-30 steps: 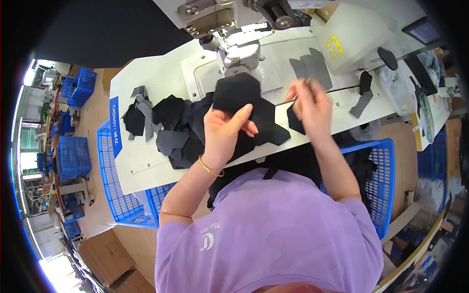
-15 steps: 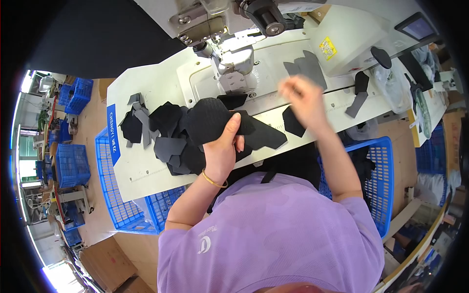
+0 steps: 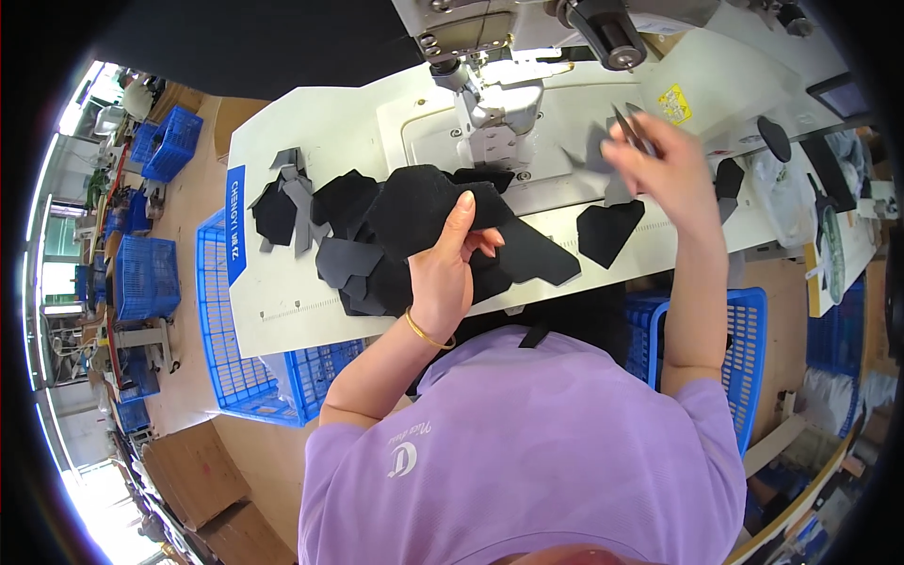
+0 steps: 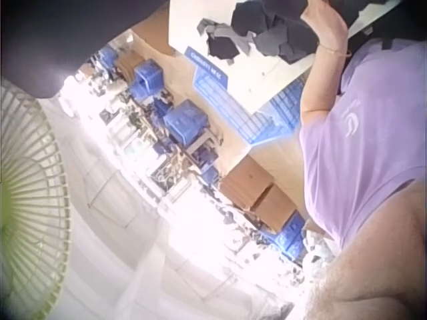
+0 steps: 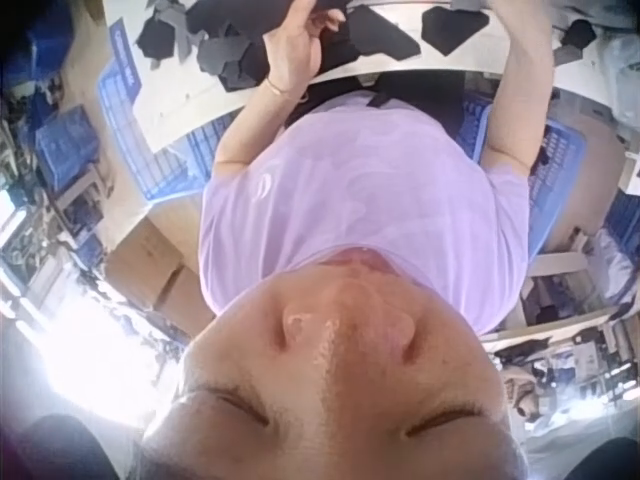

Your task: Stitching and trimming black fabric shoe components using an industrial sewing machine.

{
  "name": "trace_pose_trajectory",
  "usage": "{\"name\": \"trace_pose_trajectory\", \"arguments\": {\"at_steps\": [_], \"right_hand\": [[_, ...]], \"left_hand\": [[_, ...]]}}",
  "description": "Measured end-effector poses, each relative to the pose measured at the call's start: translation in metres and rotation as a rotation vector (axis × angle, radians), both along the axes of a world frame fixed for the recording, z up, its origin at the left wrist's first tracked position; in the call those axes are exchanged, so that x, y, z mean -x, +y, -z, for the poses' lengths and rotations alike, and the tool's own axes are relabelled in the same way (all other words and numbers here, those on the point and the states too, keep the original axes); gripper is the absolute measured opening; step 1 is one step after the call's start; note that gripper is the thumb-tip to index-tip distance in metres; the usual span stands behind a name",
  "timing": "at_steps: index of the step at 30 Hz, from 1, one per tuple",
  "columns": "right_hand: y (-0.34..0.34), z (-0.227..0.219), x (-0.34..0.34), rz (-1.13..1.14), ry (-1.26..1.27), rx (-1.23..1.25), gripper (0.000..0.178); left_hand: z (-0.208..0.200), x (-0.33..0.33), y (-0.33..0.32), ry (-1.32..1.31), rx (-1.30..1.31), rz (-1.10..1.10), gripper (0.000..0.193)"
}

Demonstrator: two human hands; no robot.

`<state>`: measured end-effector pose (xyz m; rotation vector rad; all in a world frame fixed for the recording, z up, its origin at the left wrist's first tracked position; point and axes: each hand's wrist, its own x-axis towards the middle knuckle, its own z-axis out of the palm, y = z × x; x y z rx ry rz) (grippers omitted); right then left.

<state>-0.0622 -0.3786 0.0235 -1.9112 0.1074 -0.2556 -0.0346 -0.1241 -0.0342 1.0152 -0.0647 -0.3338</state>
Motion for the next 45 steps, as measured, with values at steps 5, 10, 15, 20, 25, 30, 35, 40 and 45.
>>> {"name": "trace_pose_trajectory", "arguments": {"at_steps": [5,10,15,20,25,30,35,40,45], "right_hand": [[0.096,-0.003,0.042,-0.171,0.194,-0.688,0.014],[0.112,0.032,0.029,0.011,0.023,-0.646,0.015],[0.123,0.034,0.031,0.044,-0.04,-0.552,0.017],[0.126,0.042,0.029,0.074,-0.068,-0.503,0.017],[0.122,0.049,0.032,0.095,-0.189,-0.471,0.014],[0.122,0.047,0.032,0.074,-0.147,-0.47,0.012],[0.125,0.048,0.031,0.117,-0.122,-0.504,0.013],[0.126,0.049,0.031,0.113,-0.156,-0.483,0.013],[0.127,0.047,0.032,0.122,-0.151,-0.446,0.013]], "left_hand": [[-0.015,0.01,-0.014,0.042,0.057,-0.022,0.02],[-0.023,0.01,-0.009,0.143,-0.113,0.192,0.037],[-0.015,0.01,-0.001,0.099,-0.016,0.227,0.03],[-0.01,0.003,-0.008,0.037,-0.015,0.003,0.012],[-0.018,-0.003,-0.007,0.18,-0.041,0.056,0.013],[-0.017,-0.003,-0.009,0.221,0.15,0.122,0.011],[-0.014,-0.002,-0.005,0.149,0.103,0.158,0.016],[-0.018,0.002,-0.009,0.106,0.098,0.105,0.01],[-0.017,-0.001,-0.009,0.085,0.003,0.058,0.008]]}}
